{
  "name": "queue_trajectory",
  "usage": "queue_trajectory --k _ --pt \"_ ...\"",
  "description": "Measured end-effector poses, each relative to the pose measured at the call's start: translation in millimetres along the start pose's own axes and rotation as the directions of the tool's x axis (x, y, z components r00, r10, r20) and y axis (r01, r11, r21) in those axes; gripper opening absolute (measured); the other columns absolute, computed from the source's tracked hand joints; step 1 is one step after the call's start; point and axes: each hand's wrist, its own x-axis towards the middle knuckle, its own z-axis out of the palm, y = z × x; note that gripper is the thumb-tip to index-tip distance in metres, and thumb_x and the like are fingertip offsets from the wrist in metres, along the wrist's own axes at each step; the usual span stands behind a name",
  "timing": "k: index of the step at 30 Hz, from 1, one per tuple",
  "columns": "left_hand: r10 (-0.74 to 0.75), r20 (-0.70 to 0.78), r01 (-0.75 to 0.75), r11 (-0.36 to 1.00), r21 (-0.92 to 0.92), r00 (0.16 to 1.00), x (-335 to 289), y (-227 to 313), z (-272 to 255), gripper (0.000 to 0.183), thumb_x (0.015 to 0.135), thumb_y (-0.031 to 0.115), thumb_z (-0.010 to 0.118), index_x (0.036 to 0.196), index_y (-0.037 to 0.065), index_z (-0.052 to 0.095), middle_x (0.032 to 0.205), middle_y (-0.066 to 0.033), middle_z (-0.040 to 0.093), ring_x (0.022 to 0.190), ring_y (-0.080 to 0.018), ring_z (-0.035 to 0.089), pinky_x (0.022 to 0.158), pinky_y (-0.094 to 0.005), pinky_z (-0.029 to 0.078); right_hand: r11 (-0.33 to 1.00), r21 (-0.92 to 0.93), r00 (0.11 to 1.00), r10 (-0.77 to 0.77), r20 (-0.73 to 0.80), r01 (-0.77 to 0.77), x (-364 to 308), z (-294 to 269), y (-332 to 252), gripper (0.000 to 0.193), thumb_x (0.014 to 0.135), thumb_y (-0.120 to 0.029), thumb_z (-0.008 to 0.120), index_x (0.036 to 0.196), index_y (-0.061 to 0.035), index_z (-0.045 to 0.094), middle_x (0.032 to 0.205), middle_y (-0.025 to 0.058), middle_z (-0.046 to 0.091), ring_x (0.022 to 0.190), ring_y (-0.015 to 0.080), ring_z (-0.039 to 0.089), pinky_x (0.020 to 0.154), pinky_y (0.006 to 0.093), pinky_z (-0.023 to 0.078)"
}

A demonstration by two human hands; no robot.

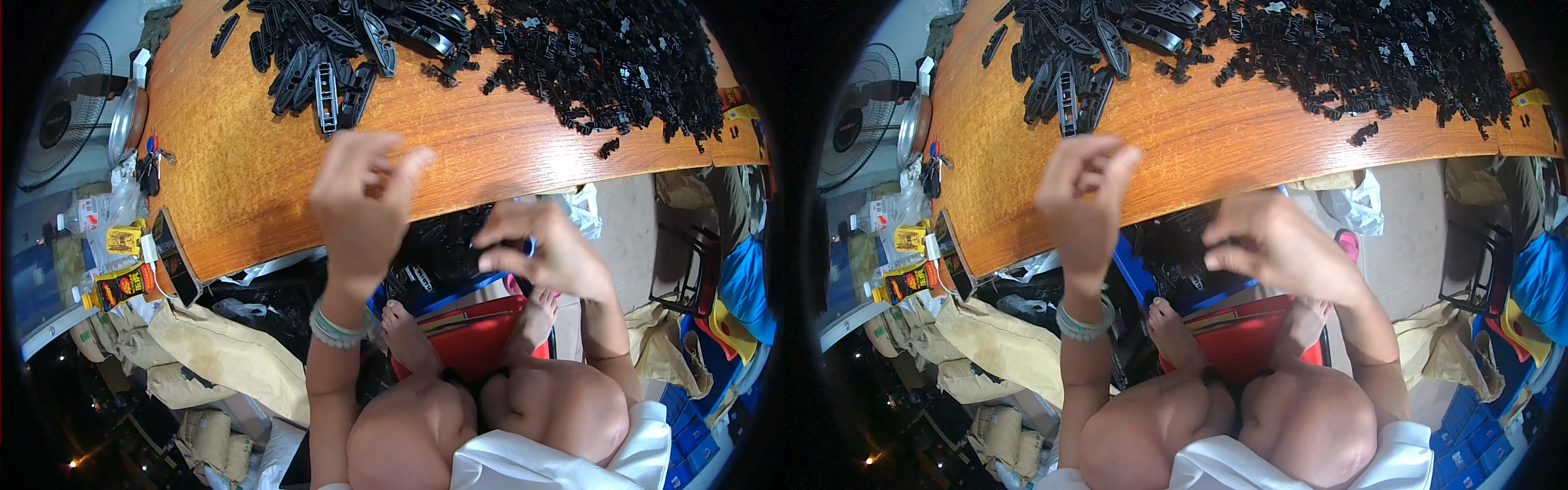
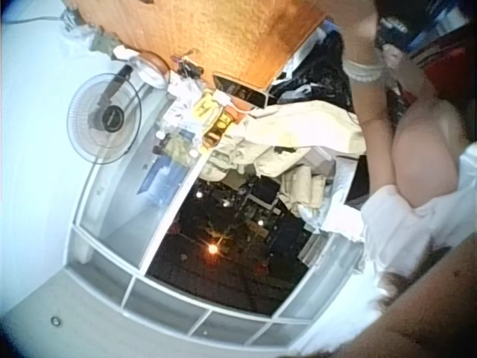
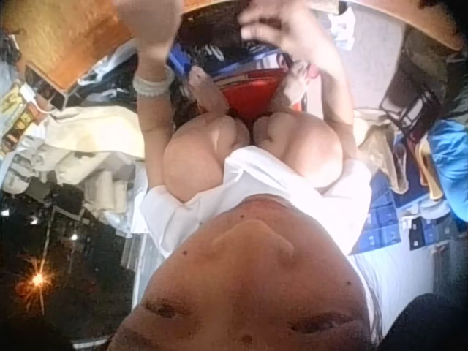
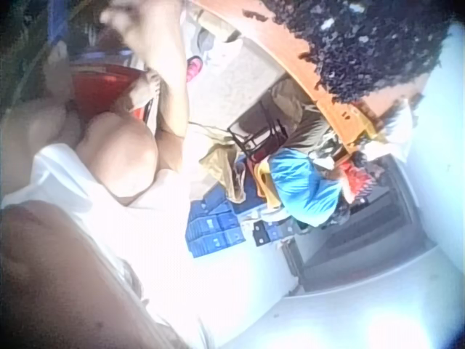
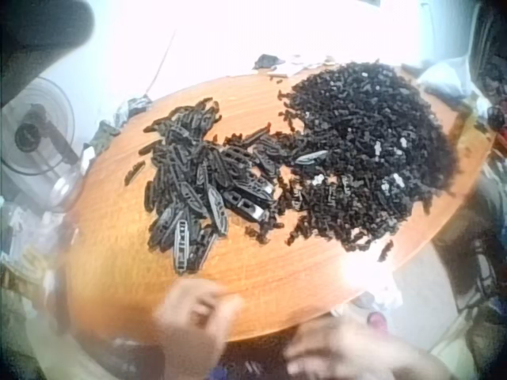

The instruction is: The person assembles plastic components by picking up plastic bases and clips from the table, fitting them together by hand, and placing the assembled pieces into a bin.

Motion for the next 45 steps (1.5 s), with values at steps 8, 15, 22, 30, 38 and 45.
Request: queue_trajectory --k 8,15,22,30,38,45 --pt "0.02 -0.032 -0.001 0.863 0.505 0.999 43 -33 1 0.024 0.075 0.018 0.069 0.089 0.001 0.061 0.084 -0.0107 0.055 0.075 -0.0299 0.059 0.066 -0.0388 0.046 0.877 -0.479 0.829 -0.278 -0.485 0.014 50 -11 1 0.015 0.072 -0.002 0.064 0.087 0.0005 0.063 0.089 0.014 0.057 0.082 0.0315 0.057 0.068 0.0395 0.047" --pt "-0.13 0.041 0.127 0.99 0.062 0.991 7 -29 -1 0.017 0.075 0.001 0.067 0.087 -0.001 0.056 0.076 -0.0015 0.055 0.062 -0.0055 0.048 0.057 -0.02 0.04 0.563 -0.824 0.826 -0.431 -0.364 -0.07 101 -38 40 0.022 0.07 -0.006 0.065 0.092 -0.0022 0.064 0.094 0.0092 0.055 0.091 0.0246 0.05 0.077 0.0331 0.039" --pt "-0.242 0.18 0.3 0.82 -0.488 0.954 0 -23 1 0.018 0.081 -0.004 0.061 0.098 -0.004 0.055 0.084 -0.0059 0.058 0.069 -0.0073 0.055 0.06 -0.0198 0.047 0.709 -0.705 0.724 -0.485 -0.491 -0.003 87 -26 31 0.02 0.068 0.001 0.068 0.088 -0.001 0.062 0.084 0.0074 0.058 0.078 0.0241 0.053 0.068 0.0322 0.042" --pt "-0.224 0.266 0.344 0.702 -0.623 0.938 2 -16 14 0.021 0.082 -0.004 0.059 0.102 -0.007 0.053 0.084 -0.0106 0.061 0.07 -0.0134 0.063 0.06 -0.0215 0.053 0.826 -0.562 0.683 -0.386 -0.621 -0.044 83 -23 32 0.011 0.075 0.0 0.067 0.085 0.0017 0.064 0.083 0.01 0.06 0.074 0.0208 0.056 0.062 0.0292 0.045" --pt "-0.22 0.329 0.389 0.655 -0.648 0.918 3 -8 6 0.02 0.083 -0.004 0.058 0.102 -0.008 0.052 0.085 -0.0143 0.061 0.072 -0.019 0.066 0.063 -0.0249 0.056 0.906 -0.348 0.821 -0.38 -0.425 0.239 72 -14 14 0.01 0.073 -0.001 0.066 0.08 0.002 0.06 0.077 0.0107 0.059 0.072 0.0266 0.053 0.064 0.0334 0.043" --pt "-0.237 0.321 0.397 0.624 -0.674 0.917 4 -6 5 0.017 0.082 -0.005 0.059 0.097 -0.006 0.053 0.083 -0.0124 0.061 0.072 -0.0183 0.066 0.064 -0.0243 0.055 0.799 -0.519 0.791 -0.515 -0.33 0.304 64 -13 5 0.014 0.073 -0.002 0.067 0.086 0.0014 0.062 0.08 0.011 0.058 0.072 0.0268 0.053 0.064 0.0341 0.043"
